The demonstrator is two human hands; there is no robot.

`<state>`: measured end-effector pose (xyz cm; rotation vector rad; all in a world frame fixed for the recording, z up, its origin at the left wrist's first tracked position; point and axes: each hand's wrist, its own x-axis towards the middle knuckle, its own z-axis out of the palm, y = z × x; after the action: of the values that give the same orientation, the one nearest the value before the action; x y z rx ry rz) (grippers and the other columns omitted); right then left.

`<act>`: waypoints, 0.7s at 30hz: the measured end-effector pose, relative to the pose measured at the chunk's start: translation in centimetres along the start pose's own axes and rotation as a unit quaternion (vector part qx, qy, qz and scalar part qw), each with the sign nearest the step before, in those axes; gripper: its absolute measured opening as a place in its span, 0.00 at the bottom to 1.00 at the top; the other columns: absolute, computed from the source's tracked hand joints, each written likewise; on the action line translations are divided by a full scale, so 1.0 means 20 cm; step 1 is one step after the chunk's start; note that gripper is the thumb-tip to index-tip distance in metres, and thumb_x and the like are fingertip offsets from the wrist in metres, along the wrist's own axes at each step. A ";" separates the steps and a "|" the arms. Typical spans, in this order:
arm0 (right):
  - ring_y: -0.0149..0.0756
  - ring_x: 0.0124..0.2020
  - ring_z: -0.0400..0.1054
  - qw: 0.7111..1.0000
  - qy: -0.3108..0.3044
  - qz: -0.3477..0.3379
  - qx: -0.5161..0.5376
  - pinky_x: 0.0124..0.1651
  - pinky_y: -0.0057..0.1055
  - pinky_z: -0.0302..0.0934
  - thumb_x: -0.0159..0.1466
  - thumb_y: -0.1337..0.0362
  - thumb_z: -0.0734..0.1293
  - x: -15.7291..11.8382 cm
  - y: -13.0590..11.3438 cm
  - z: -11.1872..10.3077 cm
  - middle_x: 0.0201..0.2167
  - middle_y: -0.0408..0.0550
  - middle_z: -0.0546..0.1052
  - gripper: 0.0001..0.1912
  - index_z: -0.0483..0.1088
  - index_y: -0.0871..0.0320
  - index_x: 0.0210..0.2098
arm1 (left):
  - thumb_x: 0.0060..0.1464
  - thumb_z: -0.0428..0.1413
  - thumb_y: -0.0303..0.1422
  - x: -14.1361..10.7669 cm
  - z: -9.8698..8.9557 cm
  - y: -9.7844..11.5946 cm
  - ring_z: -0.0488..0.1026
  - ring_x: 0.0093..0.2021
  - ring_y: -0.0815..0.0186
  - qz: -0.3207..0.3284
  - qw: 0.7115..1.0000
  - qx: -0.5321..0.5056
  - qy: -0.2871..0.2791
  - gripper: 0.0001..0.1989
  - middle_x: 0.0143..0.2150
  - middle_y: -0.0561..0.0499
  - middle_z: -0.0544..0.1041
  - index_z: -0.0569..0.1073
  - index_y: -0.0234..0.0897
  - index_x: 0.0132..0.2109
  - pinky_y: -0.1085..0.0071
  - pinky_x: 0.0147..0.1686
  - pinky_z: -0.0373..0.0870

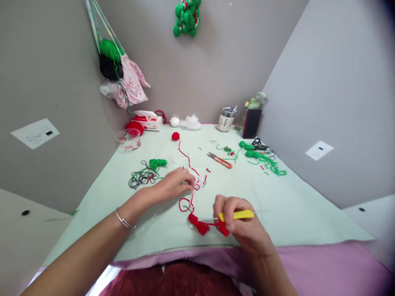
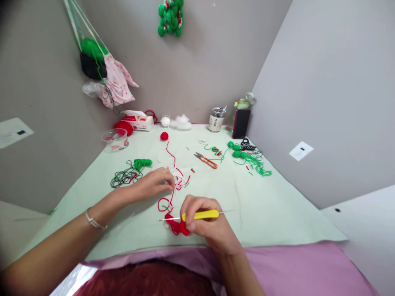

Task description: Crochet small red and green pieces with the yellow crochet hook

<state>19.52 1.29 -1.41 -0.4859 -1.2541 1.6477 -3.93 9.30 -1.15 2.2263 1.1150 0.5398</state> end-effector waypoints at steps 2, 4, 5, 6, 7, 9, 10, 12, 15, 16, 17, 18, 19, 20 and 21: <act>0.29 0.23 0.59 1.000 0.001 -0.003 -0.001 0.25 0.27 0.54 0.56 0.57 0.83 0.00 0.00 0.00 0.25 0.44 0.73 0.15 0.78 0.56 0.24 | 0.67 0.53 0.37 0.01 -0.05 -0.01 0.77 0.42 0.59 -0.014 0.999 -0.018 0.032 0.09 0.40 0.48 0.81 0.76 0.40 0.41 0.64 0.45 0.73; 0.29 0.23 0.59 1.000 0.001 -0.008 -0.001 0.25 0.27 0.54 0.56 0.58 0.83 0.00 0.00 -0.01 0.25 0.44 0.73 0.14 0.78 0.56 0.24 | 0.70 0.48 0.39 -0.01 -0.12 -0.04 0.77 0.42 0.59 -0.039 0.996 -0.013 0.073 0.13 0.41 0.48 0.80 0.75 0.40 0.44 0.64 0.44 0.74; 0.29 0.23 0.59 1.000 0.000 -0.011 0.000 0.26 0.27 0.54 0.56 0.58 0.83 0.00 0.00 -0.01 0.25 0.44 0.73 0.14 0.78 0.56 0.25 | 0.69 0.47 0.38 -0.02 -0.16 -0.06 0.76 0.42 0.58 -0.056 0.994 -0.001 0.094 0.13 0.41 0.47 0.79 0.74 0.40 0.43 0.62 0.44 0.73; 0.29 0.23 0.59 1.000 -0.001 -0.011 0.002 0.26 0.27 0.54 0.56 0.58 0.83 0.00 0.00 -0.01 0.25 0.44 0.73 0.14 0.78 0.56 0.25 | 0.67 0.49 0.37 -0.04 -0.18 -0.09 0.75 0.42 0.56 -0.072 0.991 0.016 0.112 0.11 0.41 0.47 0.78 0.73 0.40 0.40 0.60 0.45 0.72; 0.29 0.24 0.59 1.000 -0.002 -0.010 0.005 0.26 0.27 0.54 0.56 0.58 0.83 0.00 0.01 -0.01 0.25 0.44 0.73 0.13 0.78 0.56 0.25 | 0.64 0.52 0.35 -0.05 -0.20 -0.11 0.74 0.43 0.54 -0.084 0.989 0.035 0.120 0.08 0.40 0.46 0.77 0.73 0.41 0.36 0.57 0.47 0.71; 0.30 0.24 0.60 1.000 -0.002 -0.006 0.009 0.26 0.27 0.53 0.56 0.58 0.83 0.00 0.01 0.00 0.25 0.44 0.73 0.13 0.78 0.56 0.25 | 0.57 0.55 0.31 -0.07 -0.22 -0.13 0.72 0.46 0.50 -0.097 0.986 0.068 0.117 0.05 0.38 0.45 0.75 0.71 0.41 0.32 0.52 0.51 0.68; 0.30 0.24 0.60 1.000 -0.001 -0.004 0.009 0.26 0.27 0.53 0.56 0.58 0.83 0.00 0.01 0.00 0.25 0.44 0.73 0.13 0.78 0.56 0.25 | 0.56 0.56 0.29 -0.08 -0.21 -0.12 0.72 0.47 0.49 -0.096 0.986 0.077 0.110 0.04 0.38 0.45 0.75 0.72 0.42 0.32 0.51 0.53 0.67; 0.30 0.24 0.60 1.000 0.000 -0.002 0.006 0.26 0.28 0.54 0.56 0.58 0.83 0.01 0.01 0.00 0.25 0.44 0.73 0.14 0.78 0.56 0.25 | 0.57 0.55 0.28 -0.09 -0.17 -0.09 0.71 0.49 0.50 -0.083 0.989 0.082 0.092 0.04 0.41 0.45 0.76 0.74 0.42 0.35 0.51 0.55 0.66; 0.30 0.24 0.60 1.000 -0.003 -0.002 0.003 0.26 0.28 0.54 0.56 0.58 0.83 0.01 0.01 0.01 0.25 0.44 0.73 0.13 0.78 0.56 0.25 | 0.60 0.58 0.32 -0.09 -0.05 0.01 0.71 0.49 0.52 -0.049 0.995 0.064 0.053 0.04 0.42 0.47 0.76 0.75 0.43 0.36 0.55 0.54 0.67; 0.29 0.23 0.59 1.000 -0.004 -0.002 0.003 0.26 0.27 0.54 0.56 0.58 0.83 0.00 0.01 0.01 0.25 0.44 0.73 0.13 0.78 0.56 0.25 | 0.58 0.61 0.32 -0.08 -0.01 0.03 0.71 0.49 0.52 -0.041 0.997 0.057 0.042 0.04 0.40 0.48 0.76 0.75 0.43 0.34 0.55 0.54 0.67; 0.29 0.23 0.59 1.000 -0.005 -0.002 0.003 0.26 0.27 0.53 0.56 0.58 0.83 0.00 0.00 0.01 0.25 0.44 0.73 0.13 0.78 0.56 0.25 | 0.54 0.63 0.31 -0.08 0.02 0.05 0.71 0.48 0.52 -0.038 0.997 0.050 0.037 0.05 0.39 0.48 0.76 0.74 0.42 0.32 0.54 0.54 0.67; 0.29 0.23 0.59 1.000 -0.005 -0.001 0.003 0.25 0.27 0.53 0.56 0.58 0.83 0.00 0.00 0.01 0.25 0.43 0.72 0.13 0.78 0.56 0.25 | 0.51 0.64 0.28 -0.07 0.04 0.06 0.71 0.46 0.52 -0.037 0.998 0.042 0.034 0.07 0.37 0.48 0.76 0.73 0.41 0.30 0.54 0.54 0.67; 0.29 0.23 0.58 1.000 -0.004 0.000 0.003 0.25 0.27 0.53 0.56 0.58 0.83 0.00 0.00 0.01 0.25 0.43 0.72 0.14 0.78 0.56 0.25 | 0.50 0.63 0.27 -0.06 0.05 0.07 0.71 0.44 0.53 -0.037 0.998 0.030 0.033 0.08 0.34 0.49 0.76 0.72 0.41 0.28 0.54 0.53 0.67; 0.29 0.23 0.59 1.000 -0.002 0.001 0.003 0.25 0.27 0.53 0.56 0.58 0.83 0.00 0.00 0.01 0.25 0.43 0.72 0.14 0.78 0.56 0.24 | 0.50 0.62 0.26 -0.05 0.03 0.07 0.72 0.42 0.54 -0.038 0.999 0.014 0.033 0.08 0.32 0.49 0.75 0.71 0.41 0.26 0.54 0.51 0.68; 0.29 0.23 0.59 1.000 -0.001 0.001 0.004 0.25 0.27 0.54 0.56 0.58 0.83 0.00 0.00 0.01 0.25 0.44 0.72 0.14 0.78 0.56 0.24 | 0.50 0.62 0.27 -0.05 0.00 0.07 0.73 0.40 0.55 -0.037 0.999 -0.005 0.034 0.08 0.31 0.49 0.76 0.72 0.41 0.26 0.56 0.49 0.69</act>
<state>19.38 1.20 -1.32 -0.4815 -1.2485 1.6550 -3.68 7.85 -0.33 2.1639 1.2211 0.5913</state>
